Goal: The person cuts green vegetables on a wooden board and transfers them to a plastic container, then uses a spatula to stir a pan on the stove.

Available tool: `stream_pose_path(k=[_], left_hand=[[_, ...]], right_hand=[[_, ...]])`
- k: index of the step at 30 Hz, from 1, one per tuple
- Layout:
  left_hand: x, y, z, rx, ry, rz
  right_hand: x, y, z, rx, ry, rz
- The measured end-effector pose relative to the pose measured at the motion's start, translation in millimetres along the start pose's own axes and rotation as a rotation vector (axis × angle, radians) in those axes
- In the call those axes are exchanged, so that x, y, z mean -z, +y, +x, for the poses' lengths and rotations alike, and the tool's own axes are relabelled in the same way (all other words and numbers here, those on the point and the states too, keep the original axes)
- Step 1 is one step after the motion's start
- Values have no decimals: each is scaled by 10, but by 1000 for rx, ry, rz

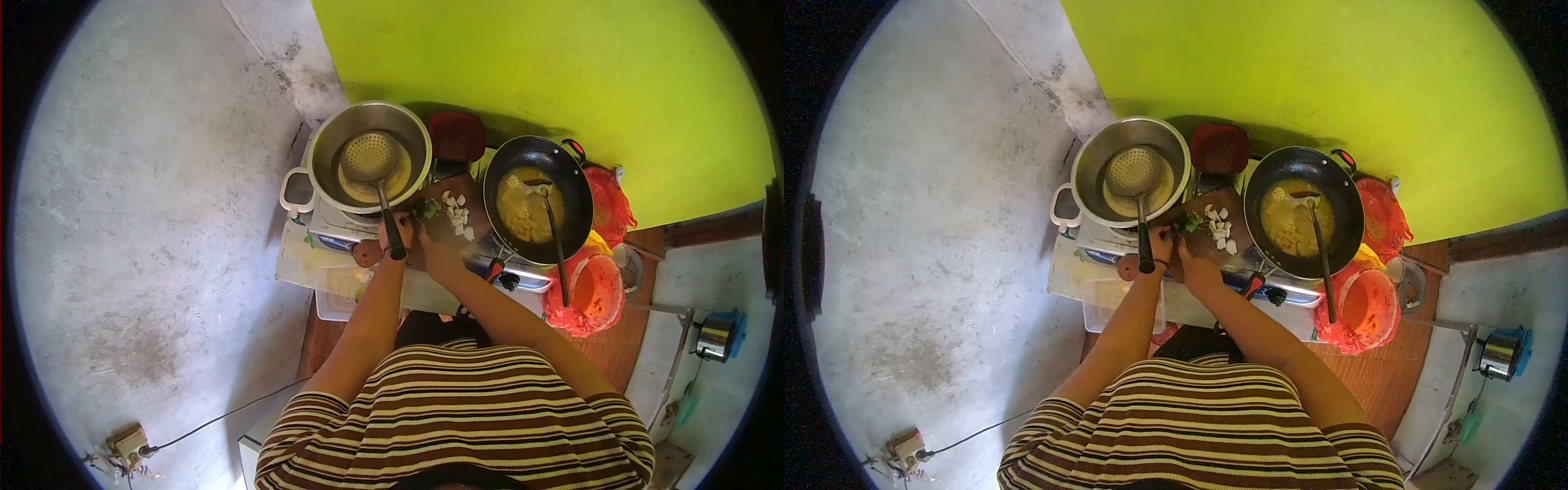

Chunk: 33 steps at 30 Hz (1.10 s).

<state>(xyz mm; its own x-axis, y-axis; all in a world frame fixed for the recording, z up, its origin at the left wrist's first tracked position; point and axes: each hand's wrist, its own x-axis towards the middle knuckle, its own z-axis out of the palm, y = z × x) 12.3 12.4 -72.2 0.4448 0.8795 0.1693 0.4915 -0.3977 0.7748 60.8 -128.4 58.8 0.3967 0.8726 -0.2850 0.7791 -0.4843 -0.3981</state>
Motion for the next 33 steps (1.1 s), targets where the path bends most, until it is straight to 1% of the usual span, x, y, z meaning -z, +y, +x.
stream_pose_path(k=[1,3,5,9,12,15,18,20,21,23,24,26,27,29,30,32,33], left_hand=[[0,7,-5,-19,14,-6],[-1,17,-4,-57,48,-17],[17,8,-1,-115,61,-39],[-47,-135,-20,-292,111,-86],[-61,-269,-76,-332,81,-11],[-42,-304,-114,-467,80,130],[-64,-349,-117,-395,-50,119],[28,-128,-136,-233,-70,-80],[77,-20,-134,-152,-80,-180],[107,29,-122,-114,-128,-95],[120,48,-118,-94,-153,-52],[214,149,-127,-196,-96,12],[231,163,-135,-245,-68,45],[151,121,-138,-212,-82,67],[129,82,-148,-192,-90,82],[299,324,-128,-188,-91,119],[363,419,-119,-186,-91,137]], right_hand=[[-67,13,-56,21,56,-21],[-86,21,-94,9,62,-6],[-30,-24,-115,-61,-36,73],[-6,-62,-49,-56,19,62],[-32,-22,-35,-82,12,118],[-20,62,-43,-106,8,130],[16,58,-71,-75,1,132],[45,18,-90,-32,-10,116],[-53,55,-81,13,86,65],[-342,179,-42,102,277,-38],[-307,167,-51,58,197,7],[-143,86,-97,-31,33,100],[-135,92,-96,-22,22,116],[-134,109,-102,-2,-5,149],[-151,106,-91,9,9,133],[-174,141,-45,28,48,95],[-257,180,-20,50,127,29]])
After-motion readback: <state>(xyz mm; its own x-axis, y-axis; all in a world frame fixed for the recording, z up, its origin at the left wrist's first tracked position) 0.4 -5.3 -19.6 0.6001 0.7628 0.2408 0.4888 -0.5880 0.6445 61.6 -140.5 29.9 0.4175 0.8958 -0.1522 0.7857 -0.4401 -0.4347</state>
